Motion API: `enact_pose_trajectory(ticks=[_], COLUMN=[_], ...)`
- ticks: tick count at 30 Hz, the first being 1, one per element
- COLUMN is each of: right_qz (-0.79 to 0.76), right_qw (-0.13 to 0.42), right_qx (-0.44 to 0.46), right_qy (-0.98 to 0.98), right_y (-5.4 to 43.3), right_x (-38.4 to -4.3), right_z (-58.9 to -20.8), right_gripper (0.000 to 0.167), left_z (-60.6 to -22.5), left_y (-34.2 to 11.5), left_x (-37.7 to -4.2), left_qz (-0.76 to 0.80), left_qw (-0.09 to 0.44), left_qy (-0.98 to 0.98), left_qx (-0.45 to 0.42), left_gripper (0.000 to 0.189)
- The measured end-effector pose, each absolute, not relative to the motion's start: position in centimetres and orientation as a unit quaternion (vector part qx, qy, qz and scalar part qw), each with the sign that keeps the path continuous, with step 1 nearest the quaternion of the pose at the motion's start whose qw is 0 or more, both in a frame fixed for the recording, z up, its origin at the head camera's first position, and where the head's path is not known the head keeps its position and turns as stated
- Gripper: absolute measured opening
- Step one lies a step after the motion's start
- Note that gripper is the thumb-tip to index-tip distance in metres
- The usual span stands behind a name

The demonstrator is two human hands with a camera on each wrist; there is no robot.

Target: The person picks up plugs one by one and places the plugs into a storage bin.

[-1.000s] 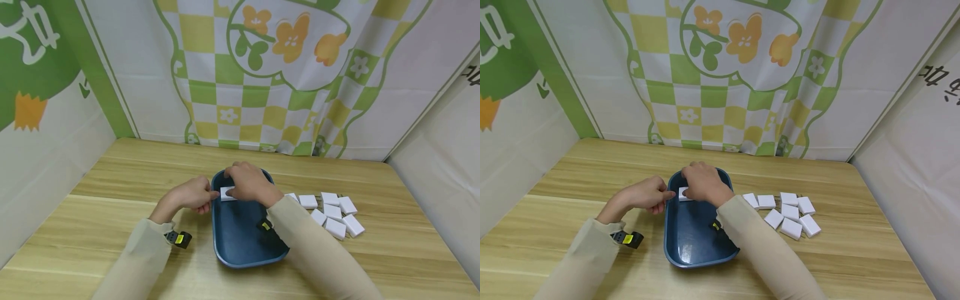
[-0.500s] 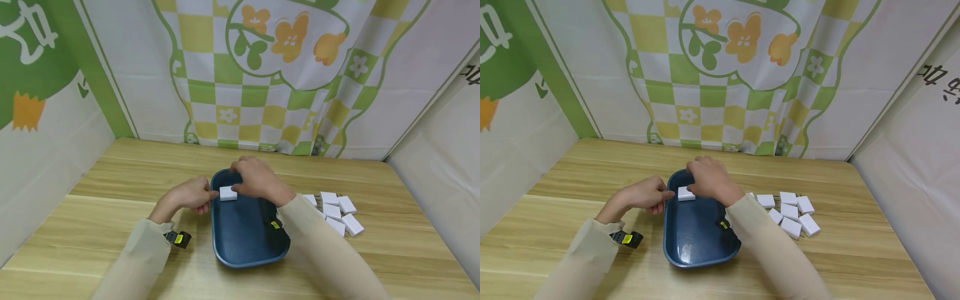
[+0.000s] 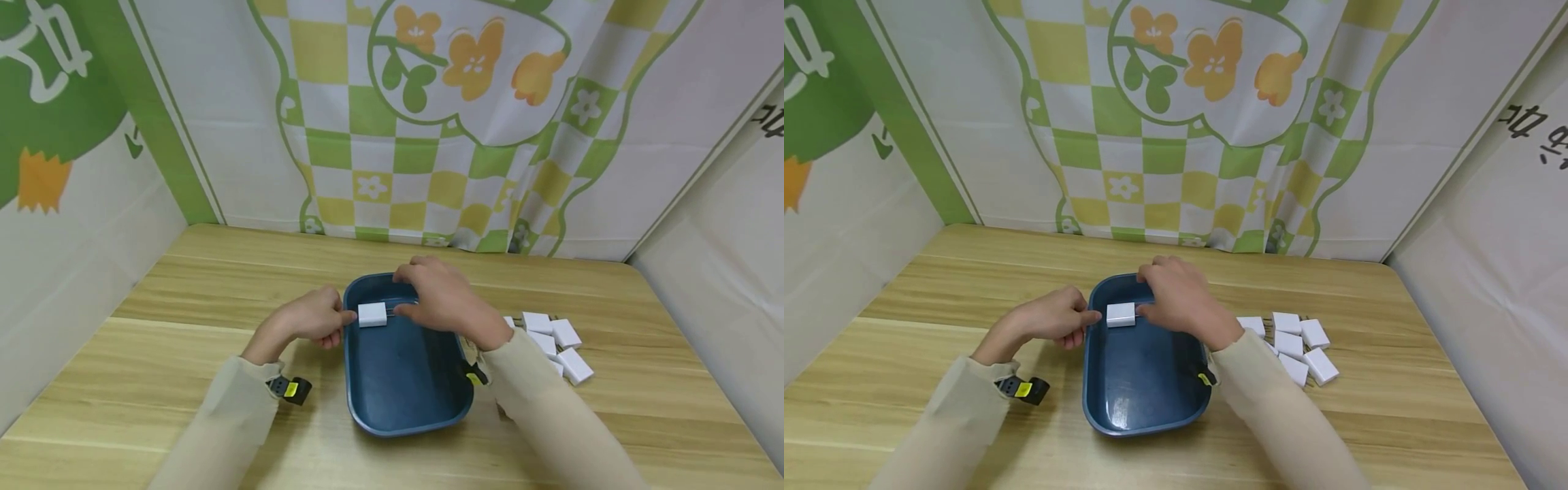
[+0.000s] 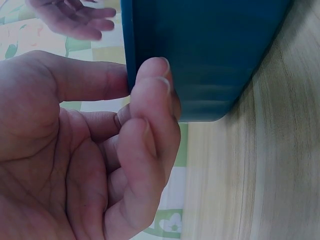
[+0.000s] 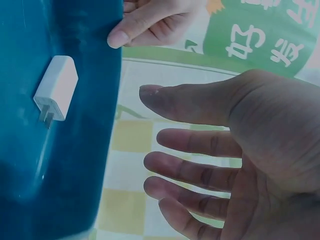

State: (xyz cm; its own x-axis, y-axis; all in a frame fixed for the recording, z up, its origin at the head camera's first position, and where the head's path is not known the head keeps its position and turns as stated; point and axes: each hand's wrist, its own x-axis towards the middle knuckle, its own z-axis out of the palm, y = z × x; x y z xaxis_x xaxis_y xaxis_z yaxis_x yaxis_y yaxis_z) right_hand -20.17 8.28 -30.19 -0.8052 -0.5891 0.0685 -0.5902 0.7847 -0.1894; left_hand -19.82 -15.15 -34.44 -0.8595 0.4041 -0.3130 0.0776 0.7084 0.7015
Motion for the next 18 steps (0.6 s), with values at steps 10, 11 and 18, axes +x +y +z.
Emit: enact_pose_trajectory(ticks=[10, 11, 18], right_qz=[0.132, 0.133, 0.151], right_qw=[0.016, 0.021, 0.04], right_qx=[0.285, 0.285, 0.281], right_qy=[-0.949, -0.949, -0.947], right_y=[10.8, 11.1, 12.8], right_x=[-18.9, -18.8, -18.4], right_z=[-30.0, -30.0, -30.3], right_gripper=[0.044, 0.044, 0.043], left_z=[-34.4, -34.4, -34.5], left_y=[-15.2, -15.2, -15.1], left_x=[-19.8, -19.8, -19.8], left_qz=[0.356, 0.357, 0.358], left_qw=[0.224, 0.224, 0.224], left_qy=[0.897, 0.897, 0.896], left_qx=[0.136, 0.136, 0.139], left_gripper=[0.045, 0.045, 0.045])
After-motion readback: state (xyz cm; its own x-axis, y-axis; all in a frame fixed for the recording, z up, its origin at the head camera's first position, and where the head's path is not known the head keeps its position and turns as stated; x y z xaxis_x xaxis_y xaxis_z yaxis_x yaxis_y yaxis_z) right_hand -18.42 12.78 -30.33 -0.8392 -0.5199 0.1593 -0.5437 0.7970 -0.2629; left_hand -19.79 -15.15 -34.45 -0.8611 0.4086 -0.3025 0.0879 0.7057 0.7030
